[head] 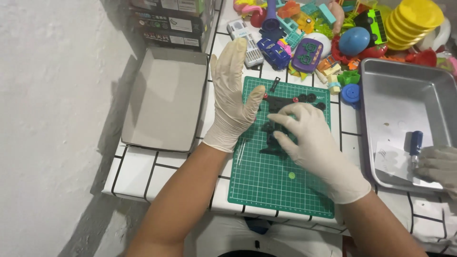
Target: The person assembles a small black plastic toy vehicle on a green cutting mat. They attach small red wheels to the vehicle's axles and place the completed toy on the mat. The workspace is cluttered with various colorful toys and tools.
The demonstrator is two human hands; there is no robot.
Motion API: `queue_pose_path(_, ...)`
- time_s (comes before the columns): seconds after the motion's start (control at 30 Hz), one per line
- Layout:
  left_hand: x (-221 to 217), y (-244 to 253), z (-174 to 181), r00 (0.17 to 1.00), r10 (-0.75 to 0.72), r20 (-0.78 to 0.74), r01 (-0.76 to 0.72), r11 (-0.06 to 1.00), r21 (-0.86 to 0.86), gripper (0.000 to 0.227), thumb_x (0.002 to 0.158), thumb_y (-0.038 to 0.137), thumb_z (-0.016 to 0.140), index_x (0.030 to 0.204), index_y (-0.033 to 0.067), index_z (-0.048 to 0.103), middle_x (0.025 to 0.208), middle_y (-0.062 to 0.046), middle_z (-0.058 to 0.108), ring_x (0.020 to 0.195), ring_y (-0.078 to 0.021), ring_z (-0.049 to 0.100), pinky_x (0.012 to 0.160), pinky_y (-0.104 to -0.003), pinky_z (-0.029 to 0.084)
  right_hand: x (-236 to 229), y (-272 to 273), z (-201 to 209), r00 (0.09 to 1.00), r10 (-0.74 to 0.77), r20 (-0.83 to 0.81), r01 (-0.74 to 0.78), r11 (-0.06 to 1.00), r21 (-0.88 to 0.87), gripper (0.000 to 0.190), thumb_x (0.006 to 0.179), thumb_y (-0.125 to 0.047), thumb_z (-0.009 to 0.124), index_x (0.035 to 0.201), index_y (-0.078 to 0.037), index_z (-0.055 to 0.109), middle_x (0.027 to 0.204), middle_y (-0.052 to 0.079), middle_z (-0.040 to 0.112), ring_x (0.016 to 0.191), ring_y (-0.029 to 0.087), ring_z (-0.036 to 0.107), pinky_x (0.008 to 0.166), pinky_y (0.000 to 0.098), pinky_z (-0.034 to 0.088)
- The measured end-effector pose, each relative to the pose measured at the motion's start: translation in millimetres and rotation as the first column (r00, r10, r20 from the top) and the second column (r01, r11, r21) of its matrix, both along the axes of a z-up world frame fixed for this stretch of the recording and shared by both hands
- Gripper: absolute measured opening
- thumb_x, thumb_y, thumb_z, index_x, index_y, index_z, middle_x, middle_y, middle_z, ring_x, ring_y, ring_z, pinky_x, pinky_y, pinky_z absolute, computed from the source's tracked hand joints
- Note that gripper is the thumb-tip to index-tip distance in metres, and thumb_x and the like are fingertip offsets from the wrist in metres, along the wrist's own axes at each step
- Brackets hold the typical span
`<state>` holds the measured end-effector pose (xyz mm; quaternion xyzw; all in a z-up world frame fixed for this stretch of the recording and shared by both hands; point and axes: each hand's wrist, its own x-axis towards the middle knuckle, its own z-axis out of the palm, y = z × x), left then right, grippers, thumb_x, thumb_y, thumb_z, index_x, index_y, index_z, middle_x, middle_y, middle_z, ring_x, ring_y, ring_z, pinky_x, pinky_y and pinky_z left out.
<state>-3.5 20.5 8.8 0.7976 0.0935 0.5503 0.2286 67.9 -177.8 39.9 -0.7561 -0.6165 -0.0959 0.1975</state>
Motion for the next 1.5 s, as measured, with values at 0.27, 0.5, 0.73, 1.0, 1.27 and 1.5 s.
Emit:
queue_pose_path(0.27,0.1,1.9,-0.2,0.997,-0.071,0.004,0.072,0.997,-0.008,0.070,0.110,0.066,0.024,0.163,0.0198,0.028,0.166,-0.005,0.038,0.160,-0.0264,0.039,0.139,-0.066,0.020,16.1,66.0,-31.8,0.960,0.023,0.279,0.008,0.994,-0.110,0.015,0.097,-0.024,0.066,0.089,-0.013,0.060,0.079,0.006,0.054,0.074,0.030,0.052,0.063,0.0443,0.038)
queue_pose_path(0.5,7.1,0.3,-0.1,0.991,-0.081,-0.109,0.084,0.996,0.014,0.055,0.113,0.050,0.026,0.153,0.0151,0.040,0.156,-0.006,0.051,0.150,-0.0282,0.050,0.132,-0.068,0.029,12.7,65.8,-14.6,0.990,0.053,-0.132,-0.067,0.993,-0.102,0.006,0.085,-0.007,0.068,0.091,-0.006,0.065,0.083,0.009,0.059,0.077,0.032,0.051,0.066,0.0466,0.040)
queue_pose_path(0.73,14.7,2.1,-22.3,0.856,-0.111,-0.506,0.203,0.971,0.130,0.041,0.104,0.032,0.048,0.145,0.0250,0.050,0.135,-0.001,0.055,0.143,-0.0242,0.043,0.125,-0.060,0.017,11.2,16.5,17.9,0.738,-0.185,-0.649,0.176,0.981,-0.079,0.014,0.080,-0.001,0.082,0.093,-0.004,0.079,0.085,0.015,0.076,0.082,0.030,0.072,0.080,0.0415,0.055)
queue_pose_path(1.0,17.6,-14.0,-22.1,0.842,-0.399,-0.362,0.392,0.915,-0.096,0.025,0.096,0.045,0.066,0.089,0.0214,0.064,0.100,0.004,0.063,0.125,-0.0213,0.058,0.123,-0.056,0.023,15.5,5.6,-2.0,0.694,-0.135,-0.707,0.391,0.895,0.213,0.019,0.087,-0.005,0.088,0.103,-0.008,0.078,0.084,0.008,0.074,0.080,0.014,0.067,0.081,0.0336,0.056)
queue_pose_path(1.27,16.1,-20.8,-17.3,0.822,-0.486,-0.297,0.445,0.874,-0.196,0.016,0.087,0.026,0.082,0.085,0.0209,0.066,0.098,0.007,0.066,0.124,-0.0158,0.059,0.125,-0.049,0.024,5.1,11.8,5.7,0.676,-0.082,-0.732,0.389,0.884,0.261,0.018,0.085,-0.003,0.088,0.100,-0.007,0.078,0.085,0.009,0.075,0.083,0.015,0.068,0.085,0.0329,0.054)
queue_pose_path(1.5,14.0,-19.3,-14.0,0.784,-0.593,-0.185,0.539,0.798,-0.270,0.010,0.091,0.019,0.077,0.085,0.0170,0.068,0.095,0.002,0.067,0.117,-0.0180,0.063,0.119,-0.043,0.036,6.8,8.5,2.3,0.848,-0.046,-0.527,0.253,0.910,0.328,0.020,0.086,-0.003,0.088,0.103,-0.004,0.078,0.089,0.012,0.071,0.089,0.028,0.072,0.085,0.0426,0.056)
